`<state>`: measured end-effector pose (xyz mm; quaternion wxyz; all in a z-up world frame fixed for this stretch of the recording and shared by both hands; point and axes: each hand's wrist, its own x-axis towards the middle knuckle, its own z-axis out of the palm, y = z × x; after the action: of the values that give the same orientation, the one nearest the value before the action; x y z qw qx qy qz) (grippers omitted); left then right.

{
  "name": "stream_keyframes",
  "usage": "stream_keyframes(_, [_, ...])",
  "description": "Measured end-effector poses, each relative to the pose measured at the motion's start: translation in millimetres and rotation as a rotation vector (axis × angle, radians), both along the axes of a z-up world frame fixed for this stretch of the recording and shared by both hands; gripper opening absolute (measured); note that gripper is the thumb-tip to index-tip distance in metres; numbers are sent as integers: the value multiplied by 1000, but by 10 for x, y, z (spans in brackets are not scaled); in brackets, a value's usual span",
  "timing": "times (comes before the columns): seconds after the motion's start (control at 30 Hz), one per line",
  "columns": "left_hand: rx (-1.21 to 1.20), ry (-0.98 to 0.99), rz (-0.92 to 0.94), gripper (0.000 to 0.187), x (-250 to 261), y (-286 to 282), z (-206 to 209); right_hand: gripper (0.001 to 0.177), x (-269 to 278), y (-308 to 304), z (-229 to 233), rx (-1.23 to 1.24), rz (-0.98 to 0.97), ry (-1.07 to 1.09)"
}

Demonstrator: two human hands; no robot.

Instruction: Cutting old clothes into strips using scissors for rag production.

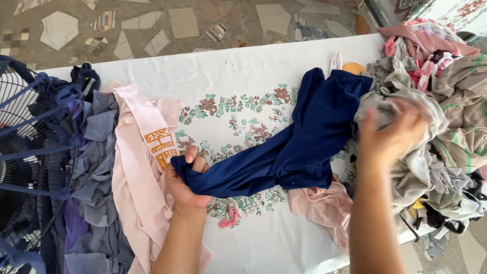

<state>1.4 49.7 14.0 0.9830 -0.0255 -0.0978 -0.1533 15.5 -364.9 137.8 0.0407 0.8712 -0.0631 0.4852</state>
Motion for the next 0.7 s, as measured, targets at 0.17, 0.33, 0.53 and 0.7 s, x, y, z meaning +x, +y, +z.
stream_keyframes(0.17, [63,67,21,40,-44,1,120,68,389,654,-252,416,39,584])
stream_keyframes(0.33, [81,101,63,46,-32,3,99,53,701,664,-452,352,-134,870])
stream_keyframes(0.53, [371,246,133,76,-67,-116,600,6,57,1625,382,594,454,360])
stream_keyframes(0.7, [267,-35,12,96,-98,-141,440,26,-570,2226,756,209,1141,717])
